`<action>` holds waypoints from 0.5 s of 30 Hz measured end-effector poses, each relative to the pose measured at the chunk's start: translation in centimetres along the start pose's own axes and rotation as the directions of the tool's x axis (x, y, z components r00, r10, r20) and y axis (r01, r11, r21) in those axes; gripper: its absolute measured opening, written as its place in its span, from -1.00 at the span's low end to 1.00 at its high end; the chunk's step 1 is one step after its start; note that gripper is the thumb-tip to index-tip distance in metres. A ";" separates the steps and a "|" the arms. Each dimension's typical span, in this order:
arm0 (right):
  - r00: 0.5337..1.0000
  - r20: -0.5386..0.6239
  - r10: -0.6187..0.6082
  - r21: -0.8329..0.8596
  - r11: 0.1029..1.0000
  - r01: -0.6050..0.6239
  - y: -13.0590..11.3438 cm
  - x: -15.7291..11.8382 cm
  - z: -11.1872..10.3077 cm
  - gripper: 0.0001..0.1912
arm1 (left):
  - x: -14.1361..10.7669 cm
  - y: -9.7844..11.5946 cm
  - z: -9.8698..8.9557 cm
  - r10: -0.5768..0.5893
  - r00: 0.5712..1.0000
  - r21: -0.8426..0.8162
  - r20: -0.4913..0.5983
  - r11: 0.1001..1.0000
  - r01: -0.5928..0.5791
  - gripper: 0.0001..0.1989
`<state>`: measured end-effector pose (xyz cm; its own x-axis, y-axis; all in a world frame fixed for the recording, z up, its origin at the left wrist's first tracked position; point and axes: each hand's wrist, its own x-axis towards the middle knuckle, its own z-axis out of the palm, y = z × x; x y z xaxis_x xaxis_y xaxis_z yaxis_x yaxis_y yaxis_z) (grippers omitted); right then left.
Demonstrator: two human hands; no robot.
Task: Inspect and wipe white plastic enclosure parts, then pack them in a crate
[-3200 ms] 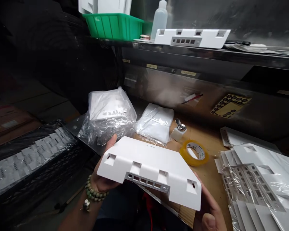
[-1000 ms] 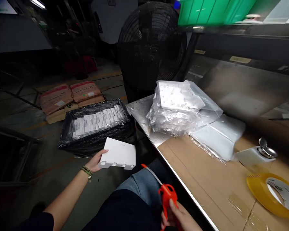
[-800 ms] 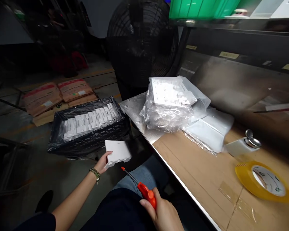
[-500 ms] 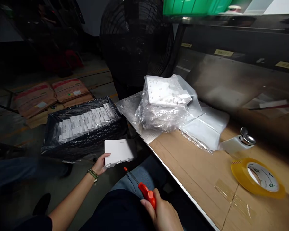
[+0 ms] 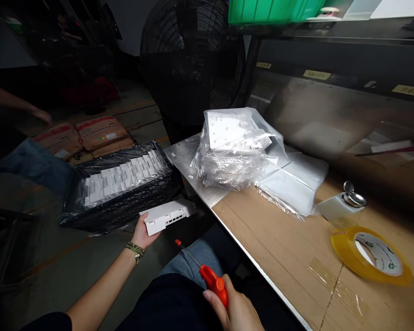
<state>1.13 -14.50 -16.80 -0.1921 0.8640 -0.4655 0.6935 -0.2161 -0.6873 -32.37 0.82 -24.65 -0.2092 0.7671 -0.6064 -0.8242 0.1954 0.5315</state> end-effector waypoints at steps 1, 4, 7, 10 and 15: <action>1.000 0.012 -0.021 0.022 1.000 0.020 0.1 0.0 -0.1 -0.53 | -0.1 0.1 -0.1 0.020 1.000 0.014 0.017 1.000 -0.020 -0.65; 0.997 -0.068 0.029 0.017 0.999 -0.028 0.2 0.0 -0.4 -0.53 | -0.5 0.5 -0.9 0.048 0.996 0.087 0.072 0.995 -0.054 -0.66; 0.999 -0.052 0.011 0.025 1.000 -0.010 0.1 0.1 -0.6 -0.54 | -0.8 1.1 -2.1 -0.003 0.994 0.196 0.107 0.980 -0.018 -0.63; 0.999 -0.033 -0.021 0.044 0.999 0.023 -0.3 0.2 -0.8 -0.53 | -0.9 2.1 -3.2 -0.088 0.990 0.295 0.111 0.954 0.052 -0.58; 0.997 0.018 -0.070 0.104 0.992 0.068 -0.1 -0.2 -2.0 -0.48 | -1.8 5.1 -3.9 -0.107 0.990 0.347 0.093 0.935 0.069 -0.49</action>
<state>2.46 -13.69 -15.50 -0.2527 0.8685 -0.4264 0.6033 -0.2031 -0.7712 -38.29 -1.99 -23.15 -0.0695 0.7952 -0.6024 -0.6028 0.4476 0.6605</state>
